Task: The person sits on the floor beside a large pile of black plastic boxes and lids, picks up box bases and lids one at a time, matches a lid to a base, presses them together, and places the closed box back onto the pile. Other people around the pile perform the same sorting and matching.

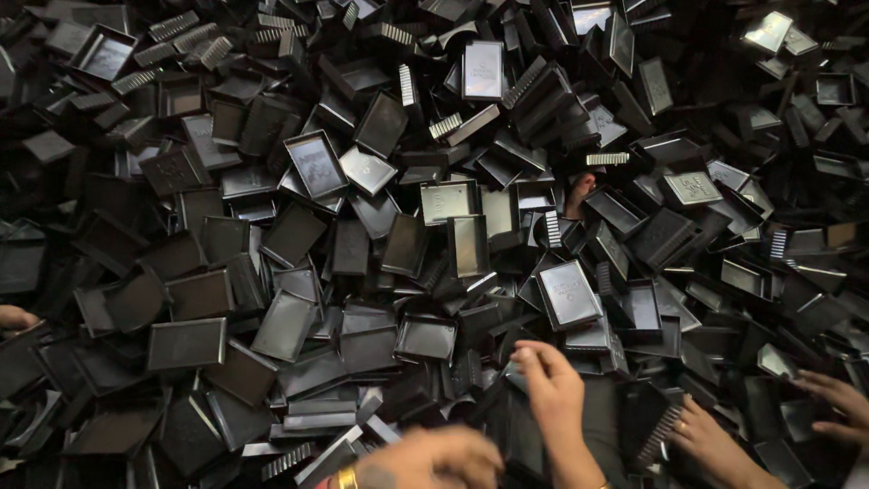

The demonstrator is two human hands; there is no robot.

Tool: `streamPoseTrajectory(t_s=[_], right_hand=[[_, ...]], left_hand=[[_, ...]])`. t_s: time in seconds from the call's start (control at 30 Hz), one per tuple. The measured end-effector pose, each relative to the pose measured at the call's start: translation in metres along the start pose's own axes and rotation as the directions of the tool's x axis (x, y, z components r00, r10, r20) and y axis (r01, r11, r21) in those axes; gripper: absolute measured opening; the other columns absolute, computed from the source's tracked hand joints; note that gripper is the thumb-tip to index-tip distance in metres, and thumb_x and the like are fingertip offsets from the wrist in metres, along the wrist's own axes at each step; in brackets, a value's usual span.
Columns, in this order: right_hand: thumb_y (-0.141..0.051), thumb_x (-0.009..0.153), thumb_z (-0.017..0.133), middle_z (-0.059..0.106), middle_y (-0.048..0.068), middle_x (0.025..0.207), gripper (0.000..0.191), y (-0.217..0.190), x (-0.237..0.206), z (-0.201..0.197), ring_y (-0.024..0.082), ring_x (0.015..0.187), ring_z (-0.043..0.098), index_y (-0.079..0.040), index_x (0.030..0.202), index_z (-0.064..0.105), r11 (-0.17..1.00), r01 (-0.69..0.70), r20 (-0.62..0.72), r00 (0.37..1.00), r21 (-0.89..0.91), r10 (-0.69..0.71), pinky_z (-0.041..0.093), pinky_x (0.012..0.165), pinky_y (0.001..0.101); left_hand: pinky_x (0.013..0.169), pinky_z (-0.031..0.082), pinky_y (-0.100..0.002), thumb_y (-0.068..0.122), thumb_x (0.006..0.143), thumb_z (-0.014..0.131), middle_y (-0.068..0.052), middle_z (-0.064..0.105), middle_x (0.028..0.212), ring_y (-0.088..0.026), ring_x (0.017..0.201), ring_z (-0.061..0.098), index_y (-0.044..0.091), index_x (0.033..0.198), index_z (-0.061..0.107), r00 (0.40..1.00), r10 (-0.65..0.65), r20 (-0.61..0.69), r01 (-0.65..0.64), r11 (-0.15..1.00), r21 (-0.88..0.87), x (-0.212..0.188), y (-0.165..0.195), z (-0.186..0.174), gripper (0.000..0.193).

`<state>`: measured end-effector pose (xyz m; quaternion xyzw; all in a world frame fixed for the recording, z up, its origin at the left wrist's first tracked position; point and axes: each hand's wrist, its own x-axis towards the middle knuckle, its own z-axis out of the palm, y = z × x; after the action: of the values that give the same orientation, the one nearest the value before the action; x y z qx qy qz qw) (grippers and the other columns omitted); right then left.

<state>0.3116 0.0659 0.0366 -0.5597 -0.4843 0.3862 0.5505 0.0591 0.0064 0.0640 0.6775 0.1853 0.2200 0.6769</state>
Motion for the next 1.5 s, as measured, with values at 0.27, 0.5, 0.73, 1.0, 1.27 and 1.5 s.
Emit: streamPoseTrajectory(t_s=[0.27, 0.5, 0.73, 1.0, 1.27, 1.5], right_hand=[[-0.050, 0.073, 0.079, 0.066, 0.008, 0.103, 0.041, -0.013, -0.020, 0.051, 0.032, 0.101, 0.057, -0.012, 0.087, 0.080, 0.249, 0.261, 0.253, 0.965, -0.933, -0.064, 0.042, 0.085, 0.0472], [-0.034, 0.076, 0.075, 0.070, 0.007, 0.094, 0.031, 0.009, -0.006, 0.039, 0.028, 0.092, 0.063, -0.007, 0.092, 0.072, 0.716, 0.356, 0.064, 0.914, -0.600, -0.400, 0.048, 0.085, 0.0429], [-0.026, 0.092, 0.070, 0.069, 0.006, 0.102, 0.035, 0.020, -0.027, 0.034, 0.014, 0.096, 0.061, -0.001, 0.115, 0.065, 0.925, -0.138, 0.401, 0.916, 0.355, -0.017, 0.049, 0.086, 0.0308], [-0.018, 0.085, 0.076, 0.073, 0.012, 0.110, 0.041, 0.008, -0.029, 0.043, 0.028, 0.103, 0.065, -0.007, 0.124, 0.070, 0.734, 0.585, 0.575, 0.749, -0.344, -0.328, 0.049, 0.091, 0.0381], [-0.010, 0.082, 0.073, 0.076, 0.007, 0.104, 0.020, 0.009, -0.025, 0.031, 0.025, 0.098, 0.072, -0.011, 0.103, 0.076, 0.829, 0.282, 0.159, 0.959, -0.483, -0.233, 0.056, 0.087, 0.0342], [0.010, 0.063, 0.049, 0.079, 0.017, 0.122, 0.057, 0.067, -0.024, 0.051, 0.031, 0.123, 0.068, -0.004, 0.110, 0.079, 0.860, 0.501, 0.253, 0.848, -0.098, -0.465, 0.046, 0.112, 0.0405]], left_hand=[[0.093, 0.049, -0.044, 0.025, 0.083, 0.081, -0.013, 0.069, 0.123, -0.036, 0.112, 0.063, 0.012, 0.128, 0.060, 0.716, 0.057, -0.696, 0.437, 0.741, 0.510, 0.015, -0.056, -0.021, 0.052], [0.095, 0.053, -0.041, 0.010, 0.090, 0.061, -0.007, 0.072, 0.106, -0.028, 0.109, 0.068, 0.026, 0.136, 0.062, 0.615, -0.288, -0.734, 0.727, 0.567, 0.387, 0.015, -0.052, -0.033, 0.049], [0.110, 0.035, -0.045, 0.028, 0.066, 0.092, -0.026, 0.051, 0.149, -0.044, 0.136, 0.045, 0.006, 0.153, 0.035, 0.739, 0.464, -0.488, 0.185, 0.557, 0.809, 0.002, -0.006, -0.018, 0.106], [0.103, 0.047, -0.049, 0.003, 0.075, 0.064, -0.021, 0.058, 0.139, -0.035, 0.125, 0.059, 0.012, 0.151, 0.037, 0.391, -0.058, -0.918, -0.391, 0.893, -0.223, 0.005, -0.015, -0.036, 0.082], [0.094, 0.052, -0.050, 0.039, 0.088, 0.055, -0.019, 0.065, 0.122, -0.037, 0.113, 0.066, 0.017, 0.148, 0.045, 0.500, -0.197, -0.843, -0.697, 0.487, -0.527, -0.013, -0.037, -0.050, 0.065], [0.090, 0.053, -0.053, 0.062, 0.091, 0.045, -0.020, 0.069, 0.110, -0.034, 0.100, 0.067, 0.028, 0.142, 0.047, 0.510, -0.340, -0.790, -0.696, 0.377, -0.611, 0.021, -0.088, -0.041, 0.062]])
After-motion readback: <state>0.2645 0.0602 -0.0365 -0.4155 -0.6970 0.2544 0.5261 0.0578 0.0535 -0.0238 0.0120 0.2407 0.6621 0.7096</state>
